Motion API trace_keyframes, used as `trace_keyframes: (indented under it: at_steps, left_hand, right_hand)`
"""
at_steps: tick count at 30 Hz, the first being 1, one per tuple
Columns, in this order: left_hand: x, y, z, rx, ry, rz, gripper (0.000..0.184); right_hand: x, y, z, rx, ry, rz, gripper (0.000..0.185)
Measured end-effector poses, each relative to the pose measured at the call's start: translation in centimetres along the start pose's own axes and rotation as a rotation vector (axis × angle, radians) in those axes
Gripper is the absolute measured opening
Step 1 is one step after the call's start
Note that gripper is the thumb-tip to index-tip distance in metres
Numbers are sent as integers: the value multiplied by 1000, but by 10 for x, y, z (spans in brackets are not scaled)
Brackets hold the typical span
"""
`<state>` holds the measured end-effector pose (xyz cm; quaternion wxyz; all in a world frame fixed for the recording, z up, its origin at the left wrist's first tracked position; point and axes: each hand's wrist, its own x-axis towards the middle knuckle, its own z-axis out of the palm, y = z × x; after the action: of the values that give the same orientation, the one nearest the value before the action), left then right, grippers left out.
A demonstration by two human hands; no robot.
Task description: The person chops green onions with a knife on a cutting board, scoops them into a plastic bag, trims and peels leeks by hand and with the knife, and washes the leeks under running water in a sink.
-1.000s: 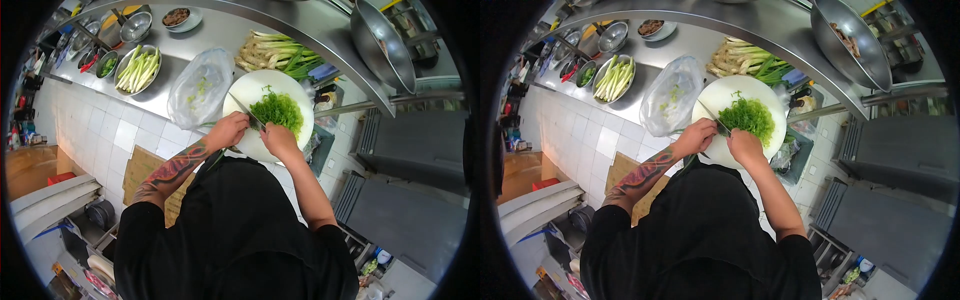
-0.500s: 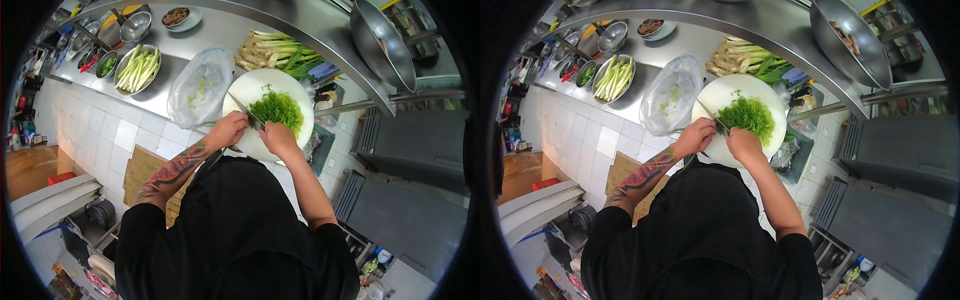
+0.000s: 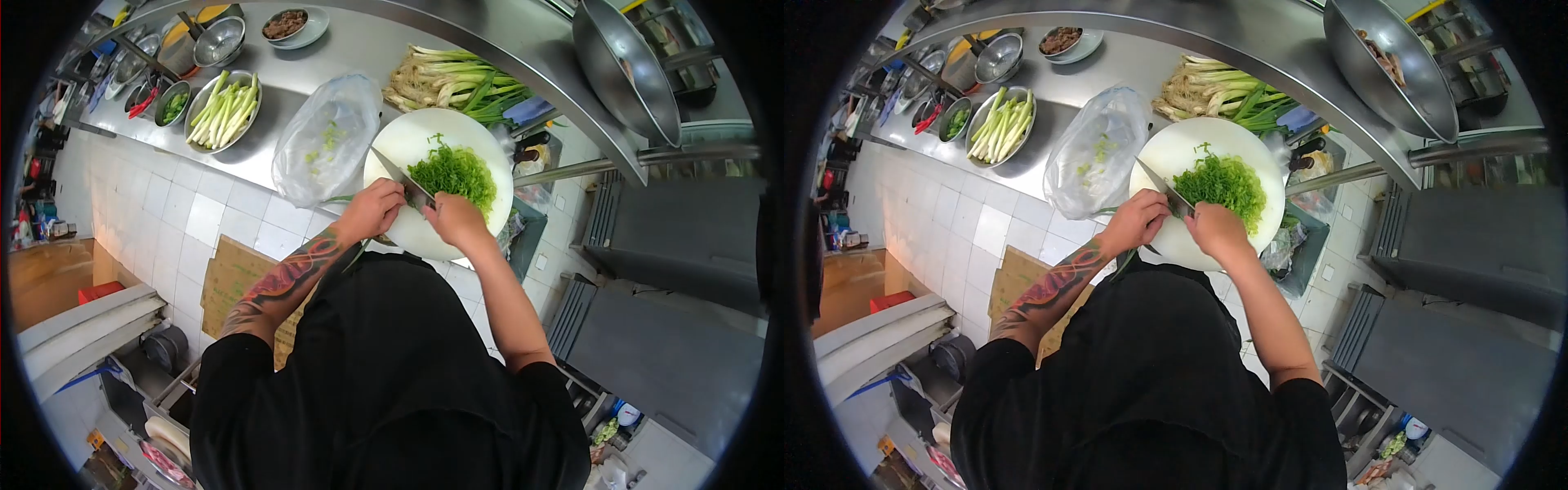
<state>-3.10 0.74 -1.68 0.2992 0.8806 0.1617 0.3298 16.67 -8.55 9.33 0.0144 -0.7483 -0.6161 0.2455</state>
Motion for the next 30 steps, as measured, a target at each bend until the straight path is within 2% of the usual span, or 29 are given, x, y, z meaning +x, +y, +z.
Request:
trace_keyframes:
  at_steps: [4, 10, 14, 21, 30]
  left_hand:
    - [2, 3, -2, -14, -21, -10, 20]
    - [0, 2, -2, 33, 21, 4, 16]
    - [1, 8, -12, 71, -66, -5, 18]
    - [2, 7, -14, 46, -97, -18, 23]
    - [-3, 8, -14, 43, -80, -42, 20]
  right_hand:
    - [-16, -1, -17, 9, -3, -15, 29]
    - [-25, 3, -3, -15, 7, -29, 28]
    - [-32, -2, -2, -31, 50, -61, 28]
    - [-19, -10, -5, -29, -12, -31, 28]
    - [-21, -18, -12, -28, -64, -7, 29]
